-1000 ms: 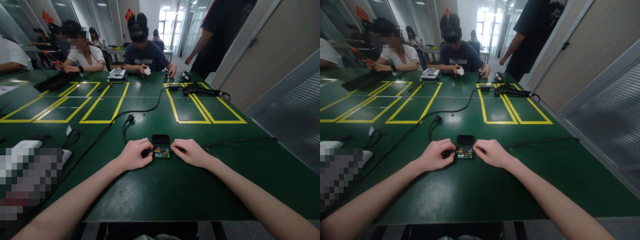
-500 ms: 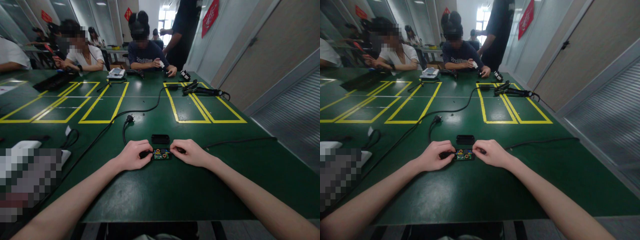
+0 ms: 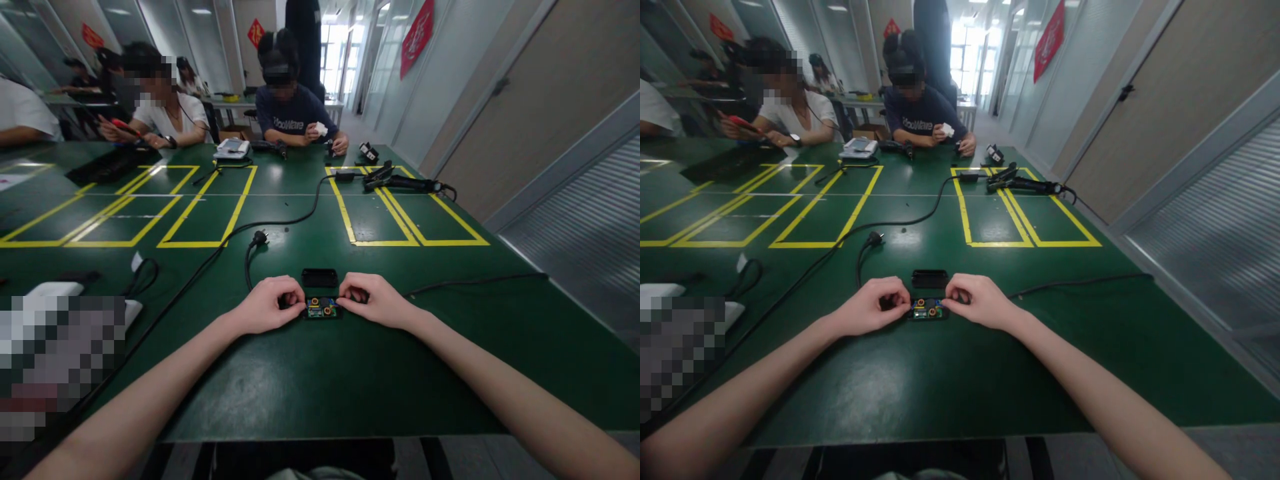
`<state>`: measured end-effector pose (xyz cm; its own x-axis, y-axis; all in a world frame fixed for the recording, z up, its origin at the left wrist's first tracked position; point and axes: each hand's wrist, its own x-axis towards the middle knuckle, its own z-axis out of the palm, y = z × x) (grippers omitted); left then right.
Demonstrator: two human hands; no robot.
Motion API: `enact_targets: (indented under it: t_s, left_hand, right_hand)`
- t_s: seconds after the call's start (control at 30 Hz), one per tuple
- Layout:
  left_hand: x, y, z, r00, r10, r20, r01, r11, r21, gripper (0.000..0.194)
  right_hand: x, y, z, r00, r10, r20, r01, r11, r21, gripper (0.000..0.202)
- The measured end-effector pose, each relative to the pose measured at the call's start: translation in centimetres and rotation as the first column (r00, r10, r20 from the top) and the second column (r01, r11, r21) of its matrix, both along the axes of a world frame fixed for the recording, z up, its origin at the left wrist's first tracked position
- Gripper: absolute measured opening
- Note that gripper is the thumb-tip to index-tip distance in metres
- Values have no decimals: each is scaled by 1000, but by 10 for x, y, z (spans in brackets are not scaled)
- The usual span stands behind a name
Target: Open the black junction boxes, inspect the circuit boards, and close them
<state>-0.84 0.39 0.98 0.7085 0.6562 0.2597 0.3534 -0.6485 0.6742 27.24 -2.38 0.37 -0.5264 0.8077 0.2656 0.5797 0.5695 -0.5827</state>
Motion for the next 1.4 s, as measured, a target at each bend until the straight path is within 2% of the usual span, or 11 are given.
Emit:
enact_targets:
  t_s: [0.1,0.13,0.23,0.3,0.37,0.47,0.63,0.77,1.07,1.23,1.4]
  left_hand:
    - [2,0,0,998,51,-31,-49,998,48,4]
    - [2,0,0,996,79,-51,-75,994,82,5]
    - [5,-1,0,981,164,-107,-144,974,173,25]
    - [6,-1,0,974,181,-133,-153,968,196,40]
    - [5,-1,-1,975,160,-151,-129,971,200,41]
    - [3,0,-2,985,113,-128,-88,978,189,24]
    - [2,-2,-5,998,64,29,-67,990,123,15]
    - [2,-5,-5,993,52,104,-61,995,79,16]
    - [5,-7,-3,987,62,148,-70,996,53,28]
    - [4,-5,-5,988,67,143,-76,996,54,37]
    - [4,-6,-3,992,34,118,-42,997,72,25]
  right_hand:
    - [1,1,-1,1000,-19,-7,19,1000,14,11]
    - [2,2,-1,999,-38,-14,39,999,36,18]
    - [4,5,-2,990,-139,15,137,986,91,59]
    - [5,6,-2,984,-165,71,160,985,71,65]
    - [5,7,-1,986,-136,96,133,991,31,53]
    - [1,6,2,993,-114,27,115,993,-40,37]
    - [-9,1,7,969,-149,-197,98,964,-247,32]
    - [-15,-2,5,923,-163,-349,37,939,-341,32]
    - [-17,-3,-9,871,-211,-444,70,947,-313,30]
    - [-16,-4,-5,877,-165,-451,58,969,-242,13]
    - [-14,-7,3,909,-70,-410,6,988,-156,10]
